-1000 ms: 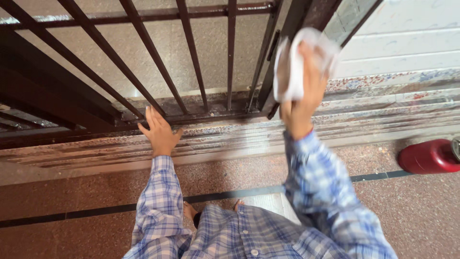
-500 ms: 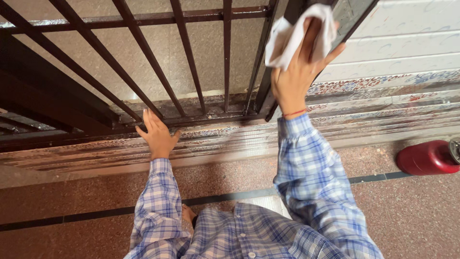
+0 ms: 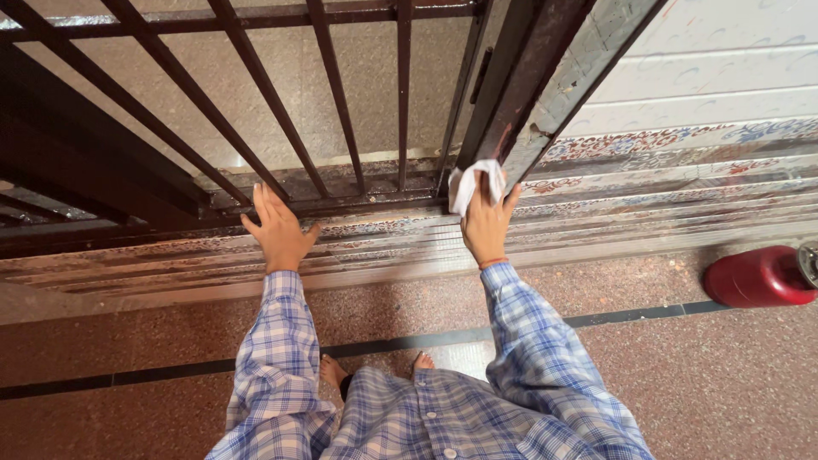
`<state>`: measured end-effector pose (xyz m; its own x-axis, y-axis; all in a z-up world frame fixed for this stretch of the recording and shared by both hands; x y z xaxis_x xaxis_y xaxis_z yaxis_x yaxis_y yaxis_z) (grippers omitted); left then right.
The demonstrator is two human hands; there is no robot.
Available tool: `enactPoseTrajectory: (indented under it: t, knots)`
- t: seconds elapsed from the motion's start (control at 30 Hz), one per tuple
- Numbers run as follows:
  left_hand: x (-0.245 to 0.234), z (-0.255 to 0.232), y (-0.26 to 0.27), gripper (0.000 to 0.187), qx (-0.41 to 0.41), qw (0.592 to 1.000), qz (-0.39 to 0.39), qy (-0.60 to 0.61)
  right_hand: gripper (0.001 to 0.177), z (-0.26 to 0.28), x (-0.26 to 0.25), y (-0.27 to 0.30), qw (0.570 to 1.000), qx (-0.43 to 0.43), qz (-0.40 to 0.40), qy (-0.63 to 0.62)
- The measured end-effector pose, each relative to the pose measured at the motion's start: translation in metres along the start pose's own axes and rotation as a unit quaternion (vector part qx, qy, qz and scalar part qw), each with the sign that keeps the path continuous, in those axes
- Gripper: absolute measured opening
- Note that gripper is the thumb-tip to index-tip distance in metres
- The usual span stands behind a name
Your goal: The person wipes the lower horizontal and vertical bars of a dark metal gate using a white cloth. They hold the gate with one hand while scrubbing the surface with the other, moving systematically along the bottom section.
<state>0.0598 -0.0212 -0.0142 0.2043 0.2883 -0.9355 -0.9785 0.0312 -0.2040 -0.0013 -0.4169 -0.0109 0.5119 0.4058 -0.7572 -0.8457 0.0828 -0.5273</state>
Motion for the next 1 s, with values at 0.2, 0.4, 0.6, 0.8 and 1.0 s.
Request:
enactPoseTrajectory:
  t: [0.2, 0.4, 0.6, 0.8, 1.0]
  knots:
    - [-0.008, 0.001, 0.002, 0.131, 0.000, 0.999, 0.019, 0.037, 0.073, -0.012, 0.018, 0.053, 0.994, -0.006, 0.086, -0.066]
    - [-0.004, 0.001, -0.002, 0.132, 0.004, 0.999, 0.037, 0.028, 0.069, -0.006, -0.005, 0.033, 0.998, -0.009, 0.017, -0.060]
    - [0.002, -0.001, -0.004, 0.134, -0.002, 0.998, 0.058, 0.015, 0.077, 0.038, -0.106, -0.089, 0.994, -0.041, -0.097, -0.027]
    - [0.002, -0.001, -0.004, 0.134, -0.004, 0.998, 0.066, -0.001, 0.080, 0.067, -0.183, -0.177, 0.986, -0.026, -0.163, 0.037]
    - [0.001, 0.000, -0.005, 0.133, 0.007, 0.998, 0.069, 0.010, 0.084, 0.078, -0.191, -0.196, 0.936, -0.130, -0.317, 0.079]
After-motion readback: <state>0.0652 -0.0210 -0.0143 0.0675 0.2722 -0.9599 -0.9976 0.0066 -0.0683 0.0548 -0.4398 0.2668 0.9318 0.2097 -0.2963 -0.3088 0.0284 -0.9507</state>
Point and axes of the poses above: each hand's wrist, its own y-axis away from the middle knuckle, its own x-axis out of the palm, z = x × y, the point moved 5 cm from there along -y, towards the middle knuckle, and after that the axes turned 14 degrees about -y, right-handed, at the moved point
